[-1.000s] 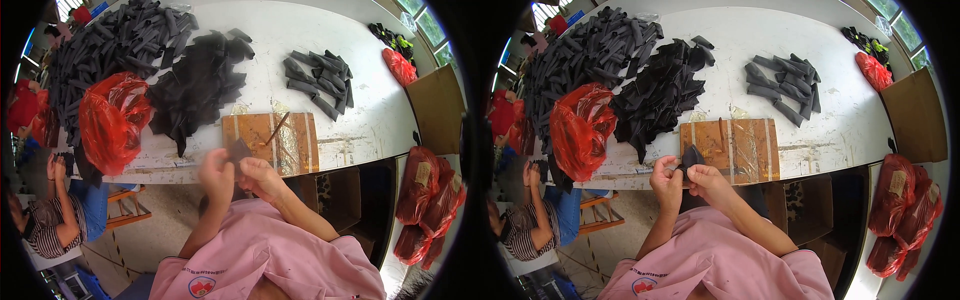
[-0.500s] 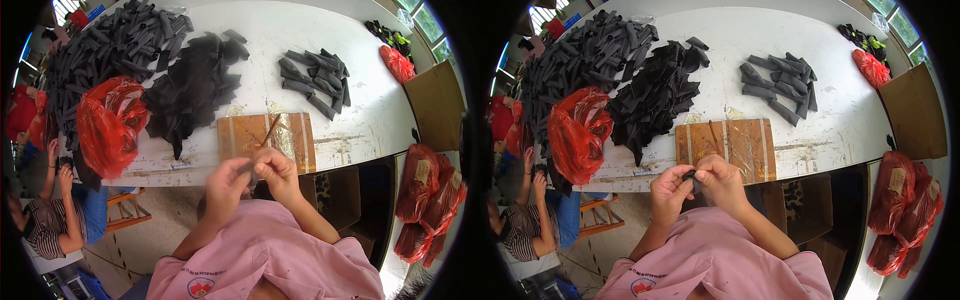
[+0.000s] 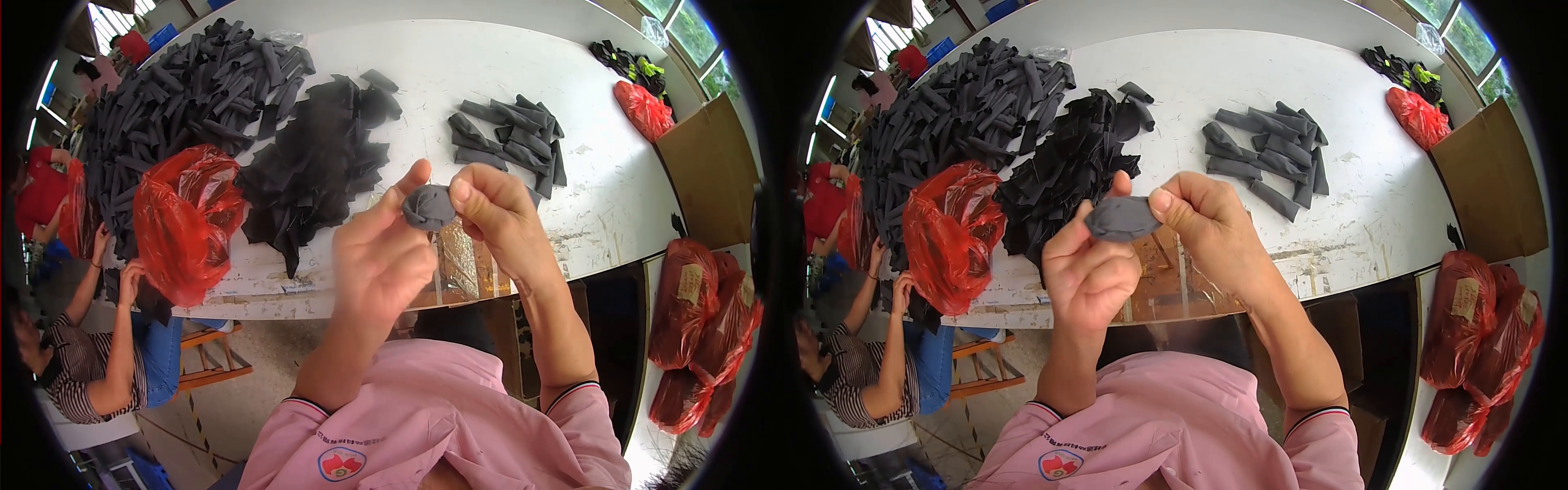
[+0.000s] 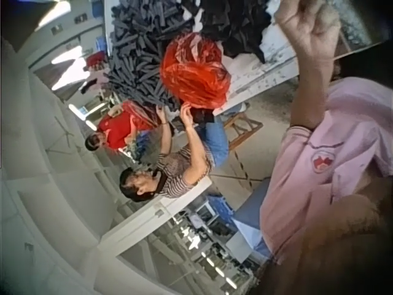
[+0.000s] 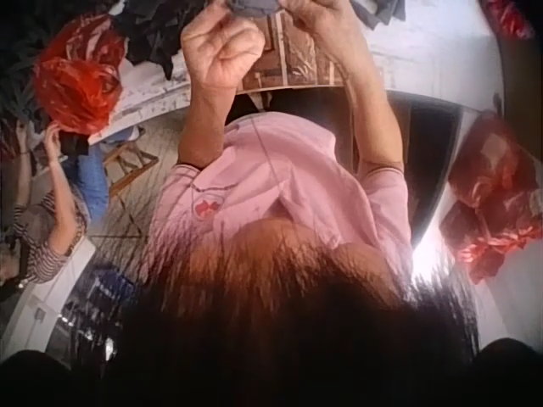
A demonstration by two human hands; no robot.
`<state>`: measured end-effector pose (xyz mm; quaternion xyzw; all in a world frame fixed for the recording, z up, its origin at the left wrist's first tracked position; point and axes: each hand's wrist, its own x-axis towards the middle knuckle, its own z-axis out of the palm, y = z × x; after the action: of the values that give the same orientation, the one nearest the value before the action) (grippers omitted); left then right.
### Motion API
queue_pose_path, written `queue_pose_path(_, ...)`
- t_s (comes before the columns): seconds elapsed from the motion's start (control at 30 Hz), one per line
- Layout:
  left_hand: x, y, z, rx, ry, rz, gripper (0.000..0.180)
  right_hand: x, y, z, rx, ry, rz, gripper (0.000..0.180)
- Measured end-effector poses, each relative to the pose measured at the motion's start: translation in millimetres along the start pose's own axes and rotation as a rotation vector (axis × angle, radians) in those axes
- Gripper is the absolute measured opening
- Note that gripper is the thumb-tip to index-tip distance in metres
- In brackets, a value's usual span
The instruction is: The person is assembling black foam grips by wrapping and sliding them onto thin rods.
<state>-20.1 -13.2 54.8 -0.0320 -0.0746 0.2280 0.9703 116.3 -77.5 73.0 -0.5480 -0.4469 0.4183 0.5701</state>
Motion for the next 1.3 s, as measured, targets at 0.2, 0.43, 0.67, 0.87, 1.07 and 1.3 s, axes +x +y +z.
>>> queue_pose_path(0.2, -2, 9, -94, 0.078, 0.364, 0.085, 0.027, 2, 78, -5, 0.397, -0.017, 0.254, 0.025)
queue_pose_path(0.43, -9, -16, -41, 1.206, 0.287, 0.382, 0.034, 24, 76, -13, 0.262, -0.285, 0.110, 0.027)
queue_pose_path(0.67, -9, 6, -82, 0.747, 0.374, 0.303, 0.026, 10, 106, -2, 0.374, -0.123, 0.186, 0.028)
queue_pose_path(0.87, 1, 2, -46, 2.113, 0.373, 0.803, 0.029, 6, 94, -13, -0.276, 0.088, 0.010, 0.031)
queue_pose_path(1.07, 1, 3, -39, 1.620, 0.173, 0.652, 0.009, -4, 33, -3, -0.921, 0.001, -0.510, 0.036)
queue_pose_path(1.3, -6, -1, -80, 1.201, 0.242, 0.559, 0.017, -8, 79, -6, -0.953, -0.102, -0.323, 0.016)
